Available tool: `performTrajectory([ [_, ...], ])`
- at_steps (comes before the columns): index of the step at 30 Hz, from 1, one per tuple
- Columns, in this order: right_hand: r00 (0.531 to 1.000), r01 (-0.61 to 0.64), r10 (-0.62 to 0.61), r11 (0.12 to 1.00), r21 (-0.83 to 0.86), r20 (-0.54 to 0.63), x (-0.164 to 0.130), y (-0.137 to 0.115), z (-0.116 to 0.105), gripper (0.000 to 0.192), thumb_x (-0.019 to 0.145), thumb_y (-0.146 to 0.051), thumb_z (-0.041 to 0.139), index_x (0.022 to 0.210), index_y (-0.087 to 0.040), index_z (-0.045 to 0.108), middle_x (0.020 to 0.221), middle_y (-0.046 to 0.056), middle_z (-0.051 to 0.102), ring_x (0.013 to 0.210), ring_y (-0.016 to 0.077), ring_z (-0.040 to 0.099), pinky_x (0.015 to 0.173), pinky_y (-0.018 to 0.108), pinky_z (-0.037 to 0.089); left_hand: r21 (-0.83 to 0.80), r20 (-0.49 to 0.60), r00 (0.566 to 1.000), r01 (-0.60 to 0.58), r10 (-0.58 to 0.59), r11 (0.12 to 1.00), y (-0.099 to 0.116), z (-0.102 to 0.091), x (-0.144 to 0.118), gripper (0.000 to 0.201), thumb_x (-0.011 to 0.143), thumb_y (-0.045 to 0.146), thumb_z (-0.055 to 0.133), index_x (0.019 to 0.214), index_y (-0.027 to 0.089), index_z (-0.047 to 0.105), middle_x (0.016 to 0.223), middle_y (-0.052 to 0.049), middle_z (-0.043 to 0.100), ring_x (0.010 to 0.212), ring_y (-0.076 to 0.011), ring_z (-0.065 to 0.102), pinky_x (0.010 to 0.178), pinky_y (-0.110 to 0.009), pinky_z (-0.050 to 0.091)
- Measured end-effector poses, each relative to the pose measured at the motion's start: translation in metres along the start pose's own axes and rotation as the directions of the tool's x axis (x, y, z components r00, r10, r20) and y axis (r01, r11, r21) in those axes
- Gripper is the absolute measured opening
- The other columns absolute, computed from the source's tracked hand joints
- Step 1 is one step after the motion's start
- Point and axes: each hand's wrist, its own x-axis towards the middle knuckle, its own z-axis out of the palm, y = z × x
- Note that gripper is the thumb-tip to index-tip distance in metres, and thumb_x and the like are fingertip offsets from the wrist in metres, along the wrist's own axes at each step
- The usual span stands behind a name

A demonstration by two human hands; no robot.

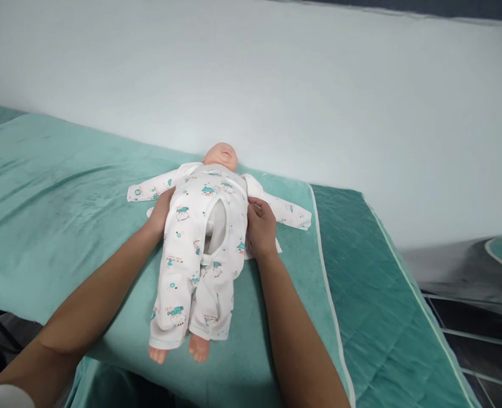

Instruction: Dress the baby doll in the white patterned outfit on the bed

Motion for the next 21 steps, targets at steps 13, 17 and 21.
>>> performTrajectory([
  [13,0.949,0.313,-0.3,0.933,-0.177,0.097,0.025,-0.007,0.014,0.019,0.083,-0.036,0.064,0.093,-0.022,0.07,0.095,0.003,0.07,0.088,0.0189,0.061,0.086,0.035,0.049,0.273,0.092,0.923,-0.384,0.374,0.882,0.007,-0.008,0.043,0.017,0.091,0.035,0.058,0.092,0.022,0.07,0.105,-0.005,0.071,0.108,-0.0215,0.06,0.102,-0.037,0.043],
  [17,0.911,0.372,-0.32,0.91,-0.181,0.261,0.044,-0.01,0.017,0.013,0.083,-0.035,0.064,0.089,-0.024,0.066,0.092,0.0,0.065,0.082,0.0159,0.055,0.081,0.031,0.046,0.176,0.217,0.926,-0.349,0.31,0.92,0.005,-0.014,0.057,0.017,0.088,0.037,0.063,0.095,0.022,0.065,0.119,-0.007,0.064,0.117,-0.0216,0.056,0.1,-0.035,0.043],
  [21,0.832,0.469,-0.334,0.85,-0.24,0.442,0.059,-0.017,0.016,0.012,0.085,-0.036,0.062,0.089,-0.025,0.062,0.103,0.002,0.06,0.088,0.0166,0.052,0.084,0.031,0.043,0.175,0.354,0.905,-0.312,0.236,0.934,0.007,-0.02,0.066,0.021,0.087,0.041,0.064,0.094,0.022,0.06,0.129,-0.008,0.057,0.122,-0.0219,0.052,0.101,-0.034,0.041],
])
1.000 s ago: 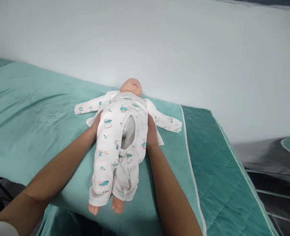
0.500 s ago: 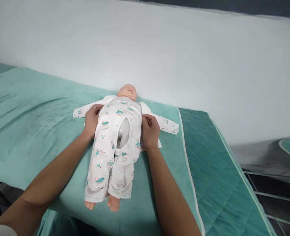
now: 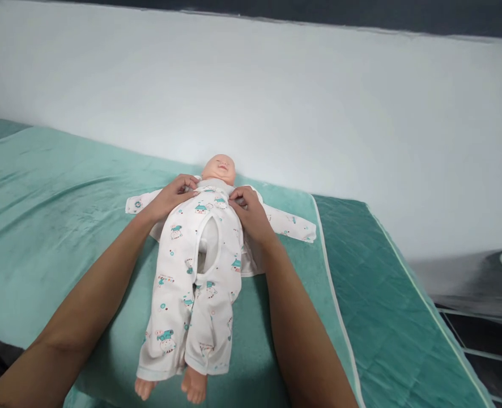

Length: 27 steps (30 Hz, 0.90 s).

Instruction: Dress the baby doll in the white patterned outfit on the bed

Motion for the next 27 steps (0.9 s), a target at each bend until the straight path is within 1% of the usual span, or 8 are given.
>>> performTrajectory([
  [3,0.997,0.014,-0.012,1.0,-0.028,0.073,0.006,0.001,-0.005,0.016,0.087,-0.041,0.062,0.09,-0.025,0.061,0.108,0.003,0.057,0.091,0.0178,0.051,0.084,0.033,0.043,0.019,0.071,0.997,0.036,-0.037,0.999,0.004,-0.004,0.004,0.024,0.087,0.044,0.062,0.085,0.021,0.056,0.131,-0.007,0.055,0.116,-0.0215,0.053,0.099,-0.034,0.042],
  [8,0.992,0.063,-0.064,0.998,0.012,0.105,0.013,0.001,-0.005,0.028,0.089,-0.049,0.061,0.078,-0.024,0.057,0.099,0.003,0.056,0.09,0.0185,0.051,0.08,0.033,0.042,0.012,0.031,0.998,0.06,-0.061,0.998,0.006,0.0,0.012,0.024,0.09,0.044,0.056,0.086,0.021,0.053,0.108,-0.005,0.062,0.096,-0.0188,0.056,0.088,-0.033,0.044],
  [12,0.999,-0.016,0.016,1.0,0.0,0.039,0.022,0.005,-0.002,0.03,0.09,-0.047,0.059,0.074,-0.023,0.053,0.081,-0.003,0.055,0.074,0.0149,0.048,0.073,0.03,0.039,0.032,-0.067,0.994,0.093,-0.091,0.995,-0.002,0.007,0.022,0.021,0.089,0.04,0.056,0.082,0.021,0.052,0.082,0.0,0.059,0.08,-0.0164,0.053,0.077,-0.031,0.043],
  [15,0.994,-0.095,0.091,0.993,-0.074,-0.056,0.029,0.011,0.002,0.027,0.088,-0.043,0.059,0.072,-0.023,0.053,0.068,-0.005,0.05,0.067,0.0137,0.044,0.068,0.029,0.037,0.047,-0.129,0.987,0.099,-0.092,0.994,-0.009,0.01,0.028,0.019,0.088,0.038,0.058,0.08,0.021,0.052,0.077,0.001,0.058,0.076,-0.0157,0.052,0.077,-0.03,0.044],
  [19,0.986,-0.112,0.103,0.992,-0.065,-0.134,0.028,0.016,0.008,0.023,0.086,-0.042,0.06,0.074,-0.023,0.055,0.07,-0.004,0.055,0.07,0.0148,0.048,0.072,0.03,0.042,-0.017,-0.172,0.983,0.065,-0.067,0.998,-0.011,0.014,0.024,0.01,0.085,0.029,0.061,0.09,0.021,0.06,0.095,-0.002,0.066,0.092,-0.0171,0.06,0.09,-0.032,0.047],
  [21,0.979,-0.109,0.109,0.994,0.008,-0.173,0.02,0.016,0.011,0.017,0.084,-0.04,0.062,0.081,-0.023,0.058,0.081,-0.002,0.062,0.078,0.0159,0.054,0.079,0.032,0.046,-0.012,-0.182,0.983,0.021,-0.023,1.0,-0.01,0.015,0.016,0.016,0.087,0.024,0.057,0.1,0.021,0.065,0.109,-0.005,0.067,0.106,-0.0182,0.06,0.099,-0.034,0.045],
  [24,0.968,-0.102,0.128,0.987,0.127,-0.218,0.0,0.009,0.014,0.017,0.083,-0.036,0.062,0.095,-0.023,0.062,0.101,0.003,0.066,0.095,0.0176,0.059,0.091,0.036,0.048,0.071,-0.194,0.981,-0.016,0.029,0.997,-0.009,0.016,-0.002,0.027,0.09,0.022,0.05,0.109,0.023,0.07,0.124,-0.008,0.063,0.118,-0.0202,0.057,0.107,-0.037,0.041],
  [27,0.944,-0.077,0.123,0.984,0.158,-0.305,-0.033,-0.01,0.018,0.021,0.087,-0.034,0.057,0.104,-0.023,0.063,0.113,0.006,0.065,0.108,0.0198,0.059,0.099,0.04,0.047,0.202,-0.261,0.965,0.027,0.027,0.979,-0.007,0.017,-0.029,0.032,0.089,0.019,0.052,0.113,0.022,0.071,0.132,-0.01,0.058,0.126,-0.0249,0.052,0.113,-0.043,0.037],
])
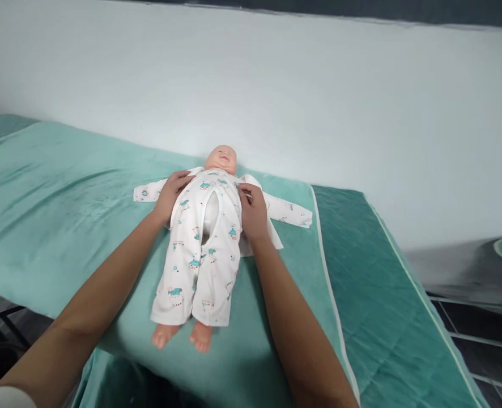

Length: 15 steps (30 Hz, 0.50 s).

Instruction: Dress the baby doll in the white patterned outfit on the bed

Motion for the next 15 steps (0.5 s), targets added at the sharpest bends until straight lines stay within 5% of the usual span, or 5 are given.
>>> performTrajectory([
  [6,0.985,0.165,-0.171,0.973,-0.161,-0.019,-0.114,-0.053,-0.023,0.028,0.093,-0.028,0.056,0.12,-0.03,0.058,0.126,0.008,0.059,0.121,0.0241,0.055,0.106,0.048,0.044,0.105,-0.137,0.99,0.056,-0.041,0.993,0.036,-0.024,-0.11,0.031,0.091,0.019,0.049,0.117,0.025,0.065,0.13,-0.009,0.056,0.128,-0.0246,0.05,0.112,-0.044,0.04],
  [11,0.953,0.267,-0.218,0.932,-0.247,0.208,-0.206,-0.083,-0.038,0.032,0.089,-0.021,0.061,0.117,-0.036,0.057,0.127,0.009,0.058,0.122,0.0288,0.055,0.102,0.054,0.048,-0.012,0.058,0.99,0.127,-0.126,0.992,0.074,-0.048,-0.225,0.024,0.092,0.025,0.056,0.114,0.032,0.061,0.116,-0.006,0.06,0.112,-0.024,0.06,0.097,-0.043,0.051],
  [15,0.89,0.363,-0.216,0.868,-0.34,0.401,-0.238,-0.106,-0.024,0.037,0.088,-0.017,0.061,0.121,-0.03,0.054,0.132,0.009,0.058,0.133,0.0305,0.046,0.109,0.058,0.042,0.03,0.145,0.987,0.064,-0.068,0.997,0.085,-0.052,-0.266,0.038,0.085,0.019,0.063,0.121,0.028,0.056,0.122,-0.008,0.06,0.115,-0.026,0.058,0.098,-0.046,0.049],
])
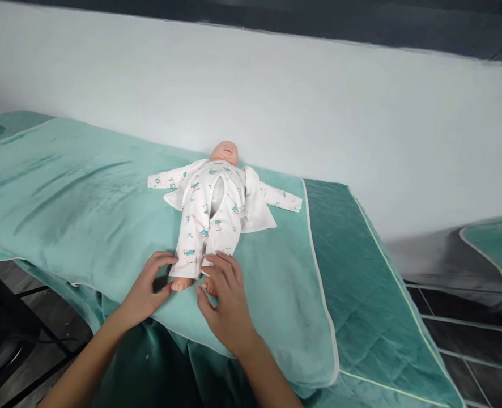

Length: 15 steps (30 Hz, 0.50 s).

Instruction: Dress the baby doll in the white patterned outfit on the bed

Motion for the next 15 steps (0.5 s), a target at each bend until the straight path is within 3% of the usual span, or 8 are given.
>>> performTrajectory([
  [2,0.998,-0.003,0.012,0.99,-0.139,0.065,0.003,-0.013,0.007,0.035,0.088,-0.012,0.058,0.12,-0.024,0.055,0.134,0.01,0.058,0.136,0.0314,0.043,0.114,0.06,0.035,0.06,-0.012,1.0,-0.026,0.026,0.998,0.002,0.004,-0.001,0.03,0.087,0.018,0.06,0.116,0.024,0.057,0.116,-0.007,0.063,0.11,-0.0249,0.059,0.095,-0.044,0.048],
  [6,0.997,-0.055,0.067,0.944,-0.324,0.025,0.017,-0.025,0.017,0.022,0.09,-0.01,0.055,0.108,-0.021,0.06,0.125,0.01,0.063,0.131,0.031,0.048,0.115,0.06,0.03,0.061,-0.073,0.997,-0.021,0.025,0.998,0.008,0.009,0.007,0.009,0.096,0.019,0.05,0.1,0.021,0.058,0.099,-0.004,0.065,0.094,-0.0188,0.06,0.085,-0.035,0.048],
  [9,0.999,-0.028,0.033,0.942,-0.335,0.01,0.024,-0.031,0.018,0.014,0.09,-0.012,0.056,0.099,-0.022,0.061,0.117,0.007,0.067,0.125,0.0283,0.052,0.116,0.058,0.029,-0.063,-0.171,0.985,-0.03,0.019,0.998,0.01,0.008,0.004,0.006,0.096,0.019,0.052,0.093,0.021,0.056,0.09,-0.001,0.062,0.084,-0.0152,0.06,0.076,-0.029,0.048],
  [12,0.998,0.056,-0.049,0.956,-0.287,0.034,0.024,-0.042,0.017,0.014,0.089,-0.012,0.057,0.097,-0.022,0.061,0.116,0.005,0.067,0.124,0.0251,0.053,0.118,0.055,0.026,-0.112,-0.322,0.945,-0.094,0.053,0.989,0.006,0.007,-0.007,0.007,0.092,0.015,0.056,0.094,0.022,0.054,0.088,0.001,0.061,0.082,-0.014,0.06,0.075,-0.028,0.048],
  [15,0.993,0.112,-0.101,0.964,-0.24,0.061,0.018,-0.048,0.015,0.015,0.09,-0.012,0.056,0.1,-0.023,0.06,0.119,0.005,0.065,0.124,0.024,0.053,0.119,0.054,0.026,-0.108,-0.37,0.929,-0.04,-0.002,0.993,-0.002,0.005,-0.019,0.012,0.09,0.011,0.056,0.093,0.022,0.053,0.086,0.002,0.058,0.079,-0.0137,0.058,0.072,-0.028,0.048],
])
